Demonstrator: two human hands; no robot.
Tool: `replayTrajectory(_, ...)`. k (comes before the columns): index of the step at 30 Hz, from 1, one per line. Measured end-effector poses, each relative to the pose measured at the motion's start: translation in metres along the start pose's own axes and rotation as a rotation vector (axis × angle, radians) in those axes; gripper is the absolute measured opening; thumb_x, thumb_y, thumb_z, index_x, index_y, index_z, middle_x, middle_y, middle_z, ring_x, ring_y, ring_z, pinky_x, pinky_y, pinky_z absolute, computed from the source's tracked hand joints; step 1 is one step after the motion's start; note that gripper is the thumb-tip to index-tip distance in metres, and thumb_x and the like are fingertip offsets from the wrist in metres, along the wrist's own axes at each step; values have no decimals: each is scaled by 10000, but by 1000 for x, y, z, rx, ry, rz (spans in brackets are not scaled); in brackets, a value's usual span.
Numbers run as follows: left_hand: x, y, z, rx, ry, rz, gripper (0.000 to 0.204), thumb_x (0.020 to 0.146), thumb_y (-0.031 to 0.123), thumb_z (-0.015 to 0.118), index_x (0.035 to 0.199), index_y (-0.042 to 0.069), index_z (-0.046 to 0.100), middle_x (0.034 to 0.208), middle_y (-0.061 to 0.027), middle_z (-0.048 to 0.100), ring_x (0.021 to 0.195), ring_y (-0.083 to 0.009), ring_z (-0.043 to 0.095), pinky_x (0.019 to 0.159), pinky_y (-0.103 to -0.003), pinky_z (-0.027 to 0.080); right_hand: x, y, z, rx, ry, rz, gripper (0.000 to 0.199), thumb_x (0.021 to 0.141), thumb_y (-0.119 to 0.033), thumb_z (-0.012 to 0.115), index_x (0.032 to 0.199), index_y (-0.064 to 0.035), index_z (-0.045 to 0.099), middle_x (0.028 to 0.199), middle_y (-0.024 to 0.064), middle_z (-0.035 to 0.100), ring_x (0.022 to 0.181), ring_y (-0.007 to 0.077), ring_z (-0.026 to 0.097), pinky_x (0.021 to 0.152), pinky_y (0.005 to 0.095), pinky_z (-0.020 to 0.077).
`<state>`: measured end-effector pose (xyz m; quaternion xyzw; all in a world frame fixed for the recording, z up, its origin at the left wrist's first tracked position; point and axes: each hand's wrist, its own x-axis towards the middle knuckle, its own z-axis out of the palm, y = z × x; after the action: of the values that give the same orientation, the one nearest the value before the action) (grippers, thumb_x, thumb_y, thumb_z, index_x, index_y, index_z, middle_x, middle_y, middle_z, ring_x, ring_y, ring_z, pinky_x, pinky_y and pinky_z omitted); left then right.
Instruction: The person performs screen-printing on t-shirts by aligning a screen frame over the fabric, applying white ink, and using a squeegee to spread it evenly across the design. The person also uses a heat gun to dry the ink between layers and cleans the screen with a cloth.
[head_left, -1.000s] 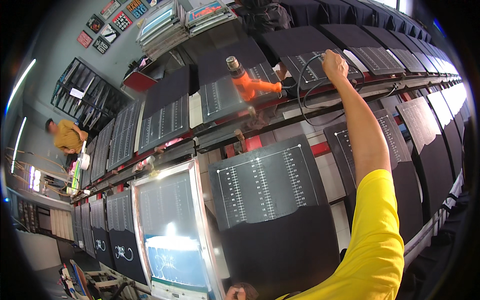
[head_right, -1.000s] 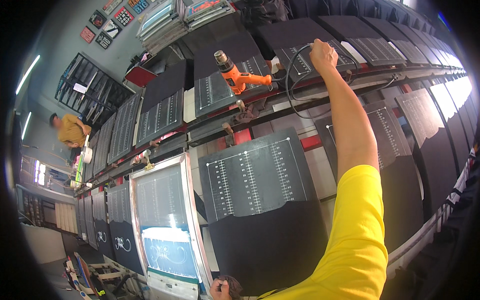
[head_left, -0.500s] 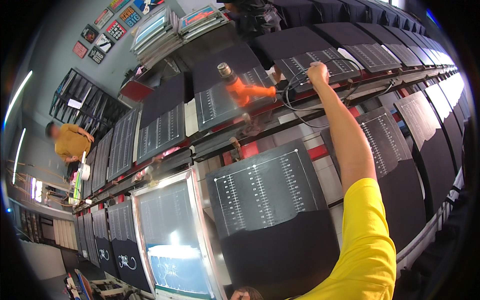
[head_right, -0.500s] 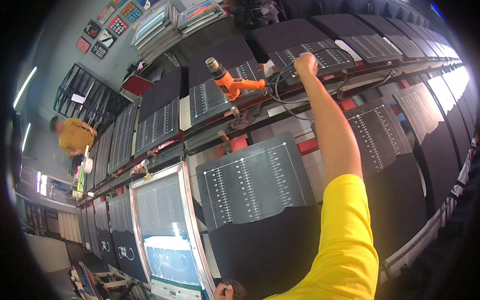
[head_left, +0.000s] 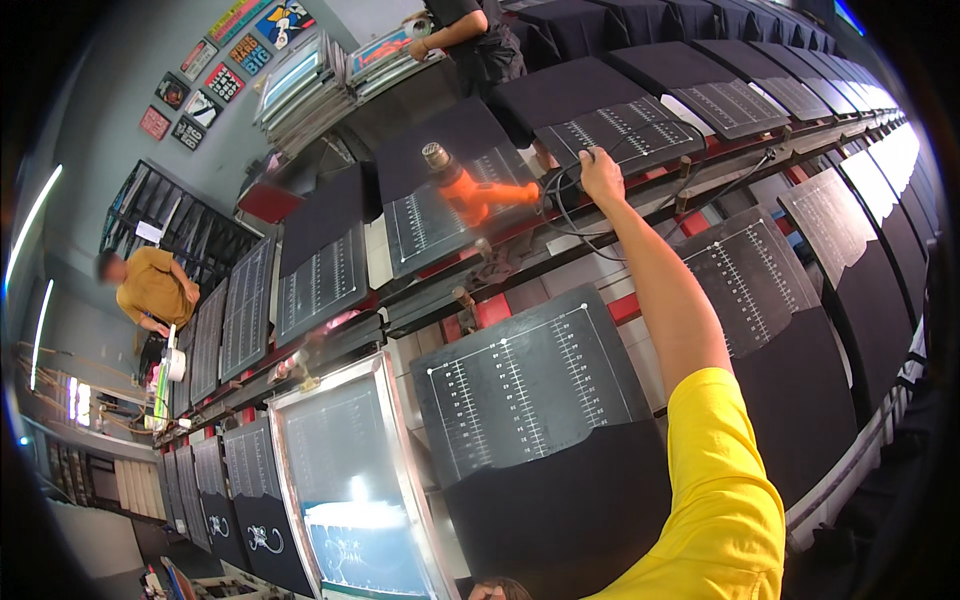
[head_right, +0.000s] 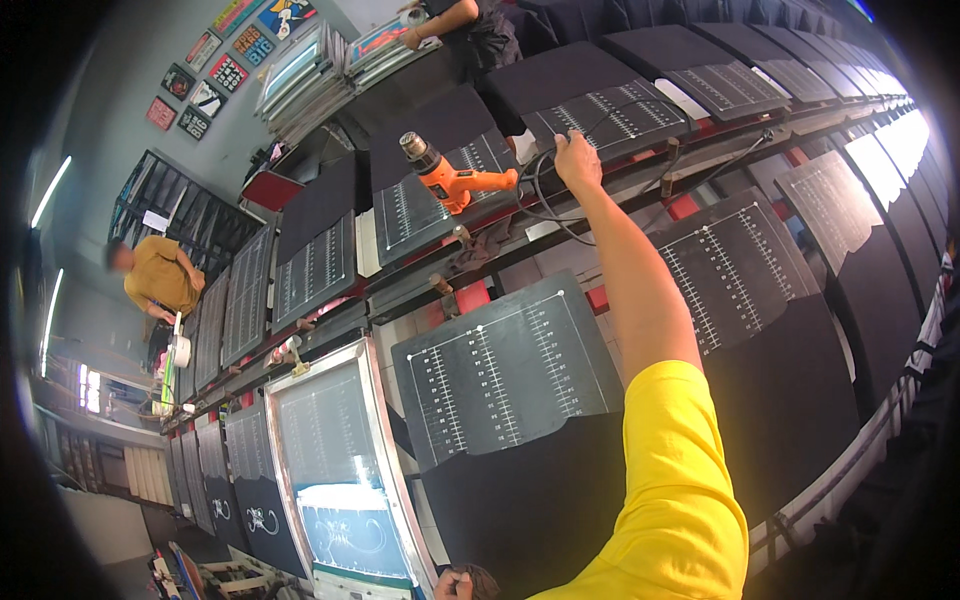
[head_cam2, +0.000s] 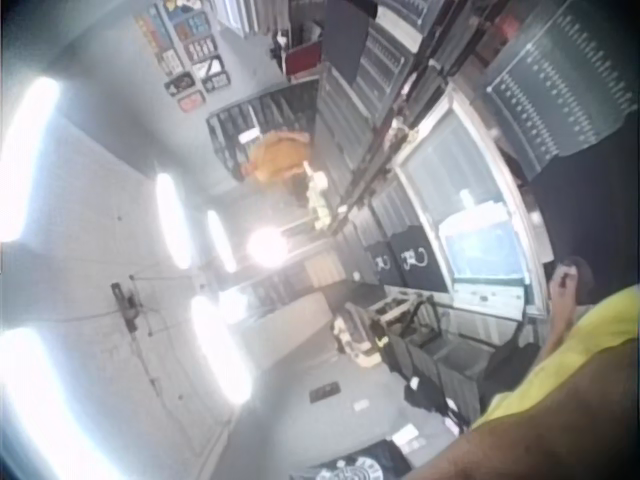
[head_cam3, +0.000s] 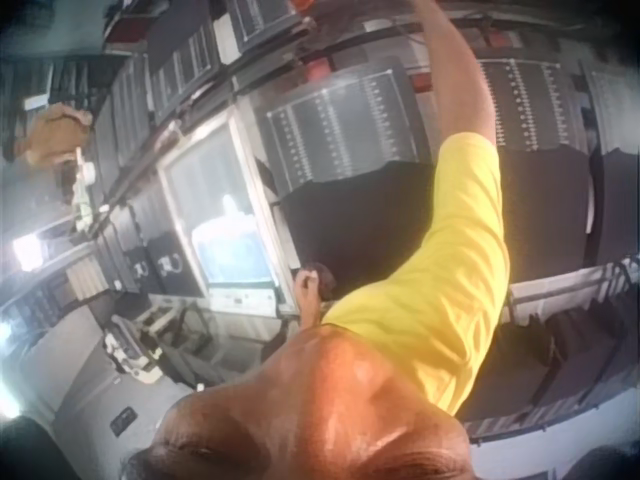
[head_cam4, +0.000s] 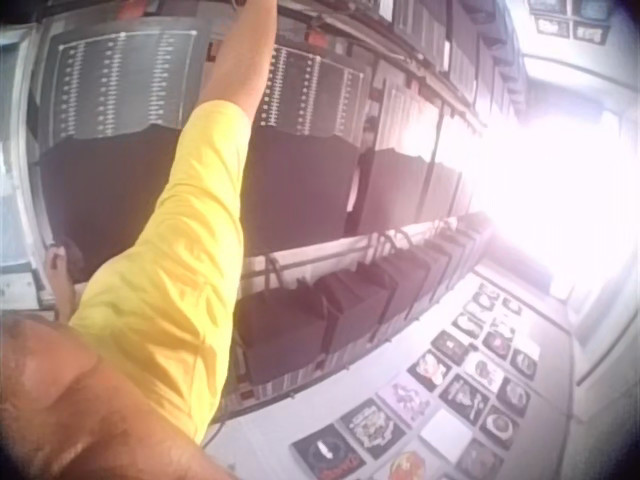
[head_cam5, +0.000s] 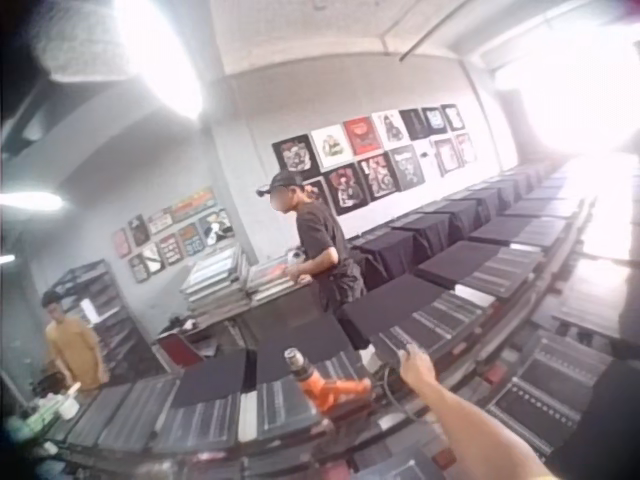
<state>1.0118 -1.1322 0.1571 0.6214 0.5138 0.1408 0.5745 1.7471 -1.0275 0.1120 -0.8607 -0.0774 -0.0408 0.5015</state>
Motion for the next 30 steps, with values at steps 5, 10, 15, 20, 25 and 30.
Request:
replayTrajectory(5, 0, -7, 0, -59, -35, -4, 138, 991, 172, 608, 924, 51, 609, 869, -32, 613, 796, -142, 573, 696, -297, 489, -26, -22, -51, 428, -233, 204, 529, 1018, -416, 450, 1436, -94, 486, 1119, 221, 694, 1088, 429, 635, 957, 506, 487)
replayTrajectory(10, -2, -5, 2, -7, -16, 80, 186, 1010, 212, 579, 938, 46, 624, 825, -46, 616, 716, -136, 576, 632, -287, 489, -64, -23, -91, -341, 144, -207, 629, 1013, -407, 468, 1520, -67, 316, 843, 203, 709, 788, 407, 694, 751, 494, 531)
replayTrajectory(15, -2, -5, 1, 123, -33, 30, 231, 1027, 245, 546, 952, 43, 631, 813, -54, 615, 682, -136, 572, 609, -281, 485, -160, 7, -145, -26, -9, -308, 591, 969, -236, 574, 1486, -61, 348, 720, 176, 674, 718, 353, 683, 690, 432, 523)
replayTrajectory(20, -1, -7, 5, 111, -23, 60, 325, 1050, 321, 492, 1056, 25, 627, 943, -73, 632, 912, -167, 584, 843, -308, 468, -328, 31, -171, 239, -294, -256, 309, 943, -96, 609, 1234, 5, 591, 896, 138, 721, 781, 202, 696, 707, 336, 537)
replayTrajectory(25, 5, -3, 11, -146, 0, 142, 146, 1010, 184, 527, 979, 42, 549, 900, -59, 578, 834, -126, 528, 755, -301, 444, -488, 5, -200, 422, -1017, -133, 328, 988, -178, 589, 1271, -13, 592, 1027, 148, 725, 937, 229, 717, 835, 327, 554)
replayTrajectory(30, 6, 0, -1, -52, -55, 350, 126, 1019, 155, 510, 986, 36, 532, 914, -61, 571, 859, -160, 542, 784, -318, 461, -586, -32, -215, 389, -1376, -97, 535, 1028, -287, 522, 1482, -42, 381, 982, 173, 700, 920, 245, 711, 833, 363, 552)
